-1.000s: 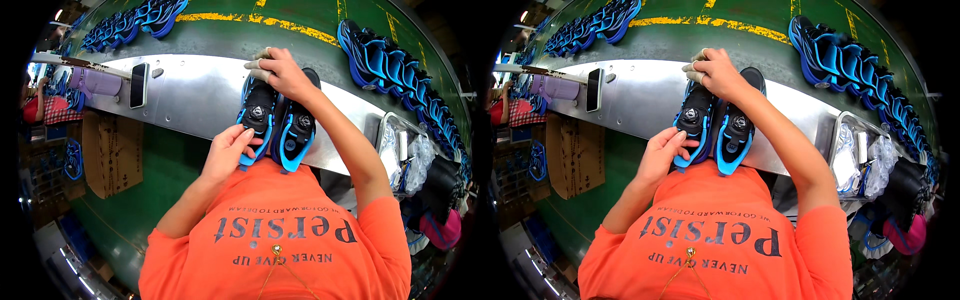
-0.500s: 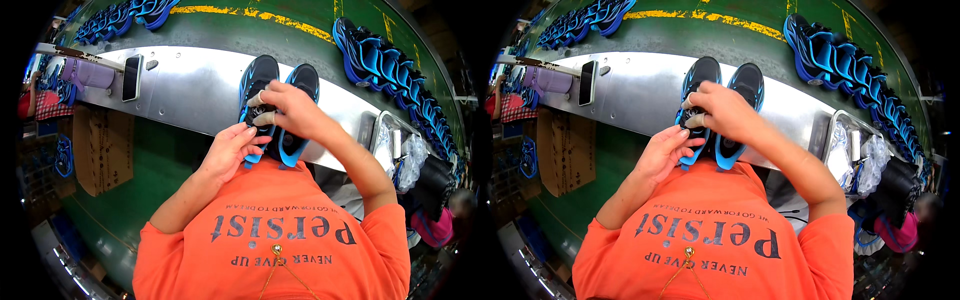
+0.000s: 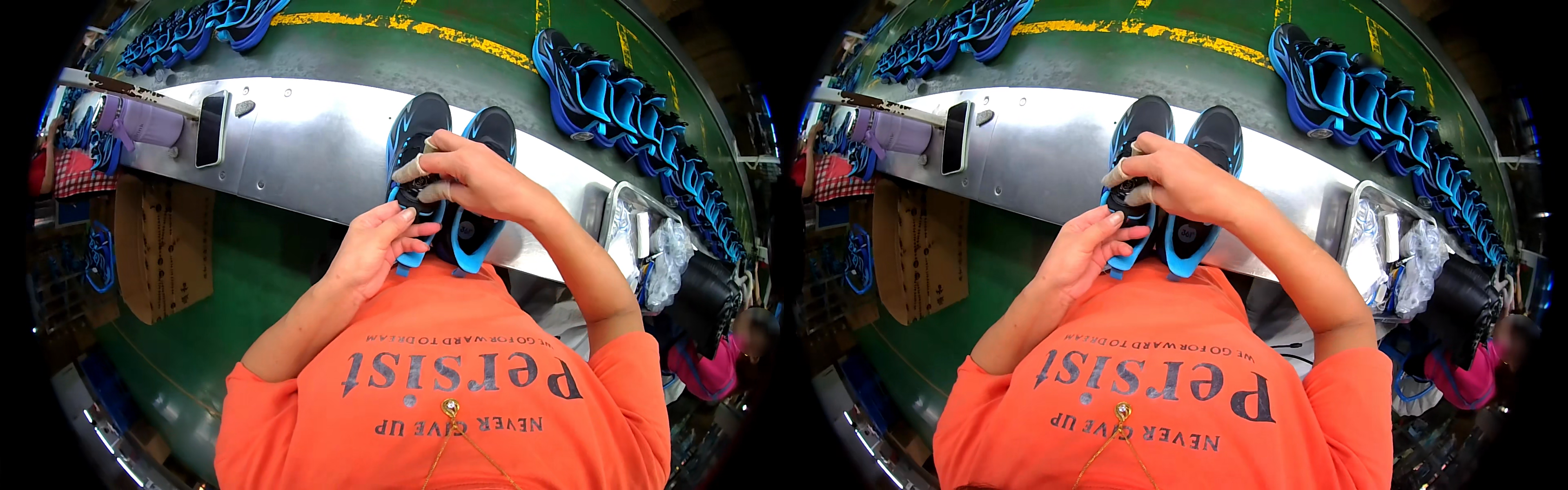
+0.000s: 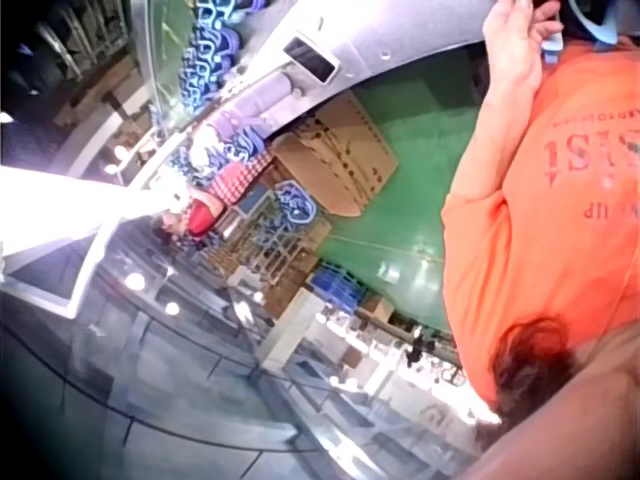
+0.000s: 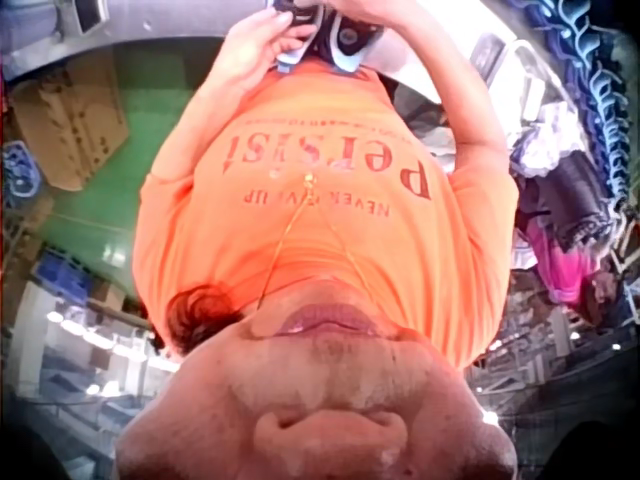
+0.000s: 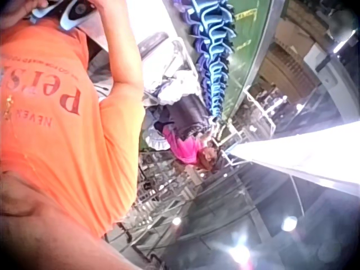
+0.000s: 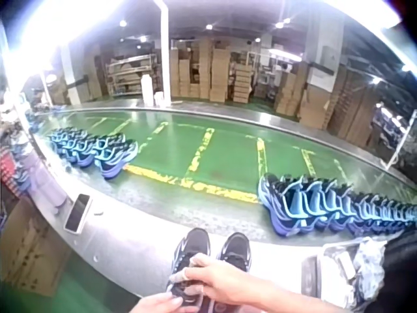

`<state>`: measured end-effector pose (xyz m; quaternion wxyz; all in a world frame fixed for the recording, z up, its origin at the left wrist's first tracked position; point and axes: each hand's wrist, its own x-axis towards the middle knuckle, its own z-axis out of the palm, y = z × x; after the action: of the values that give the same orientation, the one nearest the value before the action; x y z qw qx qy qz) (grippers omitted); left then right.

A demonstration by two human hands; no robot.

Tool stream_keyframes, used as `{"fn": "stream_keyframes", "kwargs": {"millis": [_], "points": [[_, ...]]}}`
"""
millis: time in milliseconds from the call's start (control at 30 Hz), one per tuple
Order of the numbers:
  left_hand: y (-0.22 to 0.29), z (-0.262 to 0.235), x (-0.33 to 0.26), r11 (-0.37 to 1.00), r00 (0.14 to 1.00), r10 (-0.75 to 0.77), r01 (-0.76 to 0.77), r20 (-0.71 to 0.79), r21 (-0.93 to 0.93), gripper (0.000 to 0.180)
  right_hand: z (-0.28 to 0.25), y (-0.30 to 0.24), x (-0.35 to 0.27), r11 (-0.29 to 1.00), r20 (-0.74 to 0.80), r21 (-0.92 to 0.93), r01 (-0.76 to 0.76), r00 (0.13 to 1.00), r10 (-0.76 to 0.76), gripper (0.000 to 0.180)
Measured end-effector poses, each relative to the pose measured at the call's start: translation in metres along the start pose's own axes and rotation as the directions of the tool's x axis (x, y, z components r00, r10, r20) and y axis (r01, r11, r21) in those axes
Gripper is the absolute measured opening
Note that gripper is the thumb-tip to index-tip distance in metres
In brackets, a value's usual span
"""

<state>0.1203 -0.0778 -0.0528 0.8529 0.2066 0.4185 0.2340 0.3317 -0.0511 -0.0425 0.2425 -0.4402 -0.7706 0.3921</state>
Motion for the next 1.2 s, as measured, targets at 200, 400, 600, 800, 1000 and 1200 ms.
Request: {"fn": "stream_keyframes", "kwargs": {"millis": [200,400,600,800,1000,1200], "points": [[-0.006,0.001,0.001,0.999,1.0,0.022,-0.022,0.004,-0.03,0.026,0.028,-0.016,-0.011,0.958,-0.319,-0.229,-0.172,0.943,0.093,0.026],[-0.006,0.007,-0.001,1.0,1.0,0.015,-0.015,0.008,0.008,0.027,0.004,0.001,-0.007,0.999,-0.004,0.037,-0.007,1.0,0.007,0.033],[-0.01,0.008,0.0,0.998,0.998,0.07,-0.07,-0.005,-0.005,0.025,0.017,-0.005,-0.012,0.982,-0.198,-0.127,-0.141,0.973,0.114,0.029],[0.0,0.02,-0.001,0.994,0.999,-0.043,0.044,-0.019,0.095,0.023,0.0,0.032,0.008,0.985,-0.141,-0.049,-0.167,0.977,0.159,0.024],[-0.026,0.023,0.006,0.582,0.892,0.447,-0.229,-0.072,0.78,0.021,0.006,0.035,0.009,0.985,-0.167,-0.039,-0.167,0.973,0.158,0.028],[0.033,0.021,-0.023,0.593,0.987,0.16,-0.083,-0.016,0.801,0.036,-0.019,0.019,-0.016,0.99,-0.109,0.052,-0.13,0.985,0.135,0.048]]}}
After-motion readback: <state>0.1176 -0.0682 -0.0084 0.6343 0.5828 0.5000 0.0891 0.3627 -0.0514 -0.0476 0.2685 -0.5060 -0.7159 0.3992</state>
